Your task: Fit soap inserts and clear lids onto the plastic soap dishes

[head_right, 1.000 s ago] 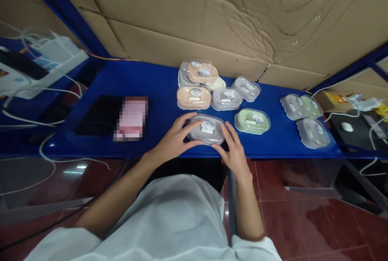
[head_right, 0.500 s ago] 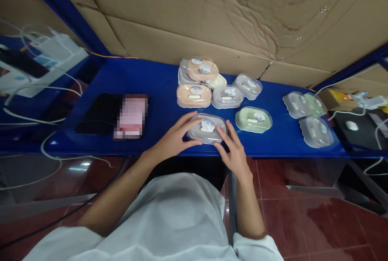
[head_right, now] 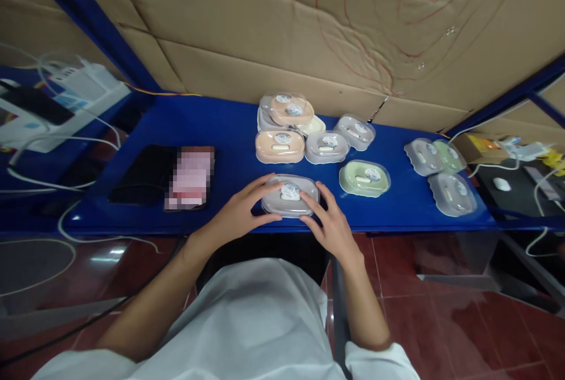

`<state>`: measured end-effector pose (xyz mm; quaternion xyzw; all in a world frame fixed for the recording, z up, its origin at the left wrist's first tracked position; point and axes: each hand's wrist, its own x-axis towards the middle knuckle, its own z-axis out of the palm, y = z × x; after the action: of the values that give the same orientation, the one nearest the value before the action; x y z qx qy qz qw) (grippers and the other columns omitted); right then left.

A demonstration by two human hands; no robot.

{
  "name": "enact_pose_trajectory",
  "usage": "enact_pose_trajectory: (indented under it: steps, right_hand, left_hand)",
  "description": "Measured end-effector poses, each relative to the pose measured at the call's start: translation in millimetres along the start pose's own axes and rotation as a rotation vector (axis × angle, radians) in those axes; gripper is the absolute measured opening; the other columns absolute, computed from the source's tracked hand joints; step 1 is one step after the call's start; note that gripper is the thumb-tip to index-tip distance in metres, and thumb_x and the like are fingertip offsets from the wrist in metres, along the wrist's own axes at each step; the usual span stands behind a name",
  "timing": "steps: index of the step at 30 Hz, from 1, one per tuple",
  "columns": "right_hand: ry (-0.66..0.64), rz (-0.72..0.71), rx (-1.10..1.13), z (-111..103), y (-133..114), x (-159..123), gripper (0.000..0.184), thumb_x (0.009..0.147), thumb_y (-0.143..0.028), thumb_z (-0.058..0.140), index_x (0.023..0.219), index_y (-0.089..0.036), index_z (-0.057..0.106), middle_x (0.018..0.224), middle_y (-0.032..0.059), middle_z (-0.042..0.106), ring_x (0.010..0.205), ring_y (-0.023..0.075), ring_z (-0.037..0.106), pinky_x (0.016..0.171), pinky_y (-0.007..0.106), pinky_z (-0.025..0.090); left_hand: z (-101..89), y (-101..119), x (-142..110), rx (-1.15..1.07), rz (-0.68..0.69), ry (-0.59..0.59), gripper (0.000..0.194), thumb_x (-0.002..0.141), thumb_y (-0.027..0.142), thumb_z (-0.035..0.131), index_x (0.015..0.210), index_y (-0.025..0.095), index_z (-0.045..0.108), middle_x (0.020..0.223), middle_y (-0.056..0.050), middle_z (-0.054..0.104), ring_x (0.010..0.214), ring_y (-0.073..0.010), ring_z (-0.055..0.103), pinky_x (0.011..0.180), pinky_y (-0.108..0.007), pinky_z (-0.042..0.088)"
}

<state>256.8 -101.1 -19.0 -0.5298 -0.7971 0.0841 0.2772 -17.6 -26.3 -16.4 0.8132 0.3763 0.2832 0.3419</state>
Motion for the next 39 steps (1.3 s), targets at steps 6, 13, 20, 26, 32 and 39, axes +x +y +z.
enact_pose_trajectory:
  steps: [6,13,20,26,32,39]
  right_hand:
    - [-0.008,-0.003,-0.018,3.5,-3.7,2.6,0.063,0.108,-0.038,0.057,0.168,-0.041,0.036,0.174,0.0101,0.028,0.161,0.0333,0.036,0.126,0.057,0.044]
    - [-0.024,-0.012,-0.002,4.2,-9.4,11.2,0.063,0.108,-0.039,0.058,0.167,-0.041,0.037,0.168,0.0133,0.032,0.159,0.0328,0.036,0.126,0.058,0.042]
    - [-0.057,0.020,0.066,7.2,-11.2,14.3,0.061,0.113,-0.036,0.044,0.171,-0.037,0.027,0.182,0.0088,0.010,0.167,0.0301,0.020,0.131,0.055,0.036]
    - [-0.023,-0.024,0.004,8.9,-7.2,12.9,0.062,0.111,-0.034,0.050,0.170,-0.040,0.031,0.182,0.0057,0.015,0.166,0.0309,0.024,0.131,0.057,0.034]
    - [-0.016,-0.047,-0.012,3.9,-2.8,9.6,0.068,0.109,-0.030,0.056,0.170,-0.043,0.030,0.181,0.0013,0.017,0.162,0.0304,0.031,0.129,0.051,0.041]
    - [0.145,-0.105,-0.132,14.5,5.6,-2.7,0.079,0.101,-0.030,0.071,0.168,-0.044,0.032,0.175,0.0038,0.033,0.149,0.0320,0.053,0.120,0.047,0.054]
  left_hand:
    - [-4.4,-2.2,-1.0,-0.054,0.031,0.013,0.066,0.094,0.041,0.079,0.155,0.035,0.054,0.167,-0.008,0.046,0.156,-0.0299,0.046,0.131,-0.050,0.036]
    - [-14.9,-9.7,3.5,-0.151,0.085,0.037,0.061,0.089,0.038,0.085,0.144,0.027,0.060,0.158,-0.013,0.052,0.152,-0.0332,0.049,0.129,-0.054,0.039]
    - [-9.6,-11.7,2.7,-0.174,0.088,0.057,0.062,0.089,0.032,0.085,0.145,0.027,0.057,0.159,-0.013,0.051,0.151,-0.0320,0.049,0.129,-0.054,0.037]
    - [-6.6,-10.2,1.1,-0.167,0.072,0.038,0.066,0.089,0.031,0.085,0.147,0.029,0.054,0.163,-0.012,0.049,0.154,-0.0317,0.047,0.130,-0.056,0.035]
    - [-7.4,-7.4,0.9,-0.180,0.058,0.033,0.061,0.090,0.031,0.085,0.144,0.029,0.057,0.160,-0.011,0.052,0.153,-0.0306,0.048,0.130,-0.053,0.037]
    - [-8.3,-4.4,2.4,-0.176,0.089,0.001,0.064,0.091,0.032,0.083,0.149,0.031,0.055,0.161,-0.010,0.052,0.153,-0.0293,0.048,0.130,-0.049,0.038]
